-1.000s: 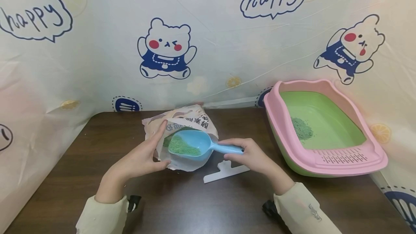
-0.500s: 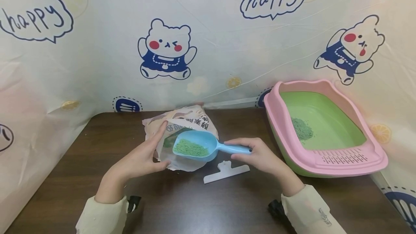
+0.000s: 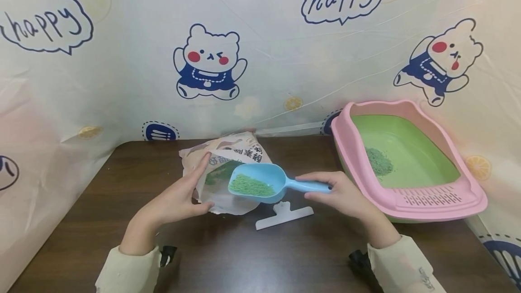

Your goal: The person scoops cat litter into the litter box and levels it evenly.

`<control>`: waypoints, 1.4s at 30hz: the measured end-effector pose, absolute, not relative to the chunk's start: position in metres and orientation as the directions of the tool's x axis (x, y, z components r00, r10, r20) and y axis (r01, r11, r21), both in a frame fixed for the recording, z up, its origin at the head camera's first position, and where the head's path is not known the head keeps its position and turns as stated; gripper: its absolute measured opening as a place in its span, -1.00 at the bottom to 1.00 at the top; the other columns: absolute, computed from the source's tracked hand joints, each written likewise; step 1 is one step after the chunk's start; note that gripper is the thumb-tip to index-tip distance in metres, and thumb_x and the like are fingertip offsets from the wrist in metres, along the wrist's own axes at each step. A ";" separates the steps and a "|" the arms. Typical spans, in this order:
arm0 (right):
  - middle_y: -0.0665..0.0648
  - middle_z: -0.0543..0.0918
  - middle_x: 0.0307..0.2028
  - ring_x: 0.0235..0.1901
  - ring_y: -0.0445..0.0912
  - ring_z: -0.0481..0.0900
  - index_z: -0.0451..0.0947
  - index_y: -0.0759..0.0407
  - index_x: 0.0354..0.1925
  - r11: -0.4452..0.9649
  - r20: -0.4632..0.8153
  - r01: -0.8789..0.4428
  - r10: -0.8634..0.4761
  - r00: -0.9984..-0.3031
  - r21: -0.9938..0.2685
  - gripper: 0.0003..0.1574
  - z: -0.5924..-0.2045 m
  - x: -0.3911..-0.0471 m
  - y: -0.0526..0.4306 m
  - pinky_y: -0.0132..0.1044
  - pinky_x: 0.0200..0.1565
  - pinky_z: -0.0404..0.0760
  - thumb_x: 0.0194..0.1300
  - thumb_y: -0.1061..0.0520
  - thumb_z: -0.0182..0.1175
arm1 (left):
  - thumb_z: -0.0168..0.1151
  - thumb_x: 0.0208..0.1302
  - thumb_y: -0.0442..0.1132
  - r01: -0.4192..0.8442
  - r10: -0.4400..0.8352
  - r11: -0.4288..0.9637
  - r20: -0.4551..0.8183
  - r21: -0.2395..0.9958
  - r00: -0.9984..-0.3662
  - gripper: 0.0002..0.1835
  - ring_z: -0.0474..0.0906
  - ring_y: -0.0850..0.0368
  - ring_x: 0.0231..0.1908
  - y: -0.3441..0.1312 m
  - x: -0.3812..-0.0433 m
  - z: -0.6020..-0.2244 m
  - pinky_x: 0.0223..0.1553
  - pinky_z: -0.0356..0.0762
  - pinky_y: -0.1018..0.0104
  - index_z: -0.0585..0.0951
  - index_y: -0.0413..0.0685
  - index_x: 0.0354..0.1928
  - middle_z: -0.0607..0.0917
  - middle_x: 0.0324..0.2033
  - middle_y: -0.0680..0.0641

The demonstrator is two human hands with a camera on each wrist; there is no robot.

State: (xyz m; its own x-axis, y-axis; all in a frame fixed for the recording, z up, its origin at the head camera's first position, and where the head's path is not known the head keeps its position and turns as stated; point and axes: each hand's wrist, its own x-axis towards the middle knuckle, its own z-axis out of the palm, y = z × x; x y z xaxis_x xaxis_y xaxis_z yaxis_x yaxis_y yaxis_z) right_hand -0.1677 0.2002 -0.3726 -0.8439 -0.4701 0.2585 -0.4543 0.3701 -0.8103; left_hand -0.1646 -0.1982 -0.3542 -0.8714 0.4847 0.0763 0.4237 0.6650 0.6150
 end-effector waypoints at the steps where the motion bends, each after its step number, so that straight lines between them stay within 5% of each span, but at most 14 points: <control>1: 0.04 0.76 -0.07 -0.23 -0.14 0.62 0.67 0.01 0.10 0.376 0.262 -0.458 -0.467 -0.844 -0.806 -0.54 -0.372 -0.167 0.203 -0.30 -0.16 0.63 0.20 0.17 0.40 | 0.44 0.12 -0.18 0.421 0.485 0.662 0.074 0.620 -0.872 0.20 0.44 -0.13 0.17 -0.198 -0.165 -0.354 0.09 0.55 -0.03 -0.22 0.00 0.60 0.10 0.50 -0.28; 21: 0.05 0.64 -0.34 -0.42 -0.07 0.45 0.65 0.11 0.12 0.440 0.244 -0.369 -0.314 -0.917 -0.819 -0.55 -0.346 -0.155 0.247 -0.33 -0.37 0.51 0.25 0.20 0.36 | 0.46 0.10 -0.16 0.426 0.482 0.678 0.076 0.599 -0.873 0.21 0.46 -0.07 0.11 -0.199 -0.164 -0.356 0.03 0.56 0.16 -0.21 0.08 0.60 0.14 0.50 -0.27; 33: -0.27 0.71 -0.11 -0.25 -0.14 0.49 0.59 0.27 0.18 0.447 0.272 -0.346 -0.223 -0.936 -0.825 -0.50 -0.338 -0.150 0.285 -0.38 -0.24 0.53 0.26 0.30 0.31 | 0.45 0.10 -0.17 0.422 0.485 0.681 0.064 0.598 -0.872 0.21 0.44 -0.12 0.17 -0.198 -0.163 -0.355 0.09 0.54 -0.02 -0.21 0.09 0.60 0.14 0.49 -0.30; 42: -0.34 0.71 -0.08 -0.38 -0.17 0.45 0.61 0.19 0.17 0.529 0.325 -0.318 -0.083 -0.942 -0.787 -0.49 -0.328 -0.146 0.309 -0.34 -0.44 0.46 0.23 0.27 0.35 | 0.45 0.10 -0.16 0.428 0.486 0.691 0.064 0.582 -0.871 0.20 0.48 -0.11 0.11 -0.199 -0.163 -0.355 0.02 0.57 0.09 -0.20 0.11 0.60 0.16 0.49 -0.29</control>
State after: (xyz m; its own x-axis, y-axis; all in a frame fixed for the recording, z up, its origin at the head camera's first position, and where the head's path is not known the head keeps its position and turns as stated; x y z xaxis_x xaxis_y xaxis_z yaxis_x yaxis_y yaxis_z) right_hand -0.1456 0.3086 -0.3282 -0.9422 -0.0829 0.3247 -0.3177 0.5292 -0.7867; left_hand -0.1627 -0.1991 -0.3546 -0.8714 0.4865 0.0637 0.4285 0.6914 0.5817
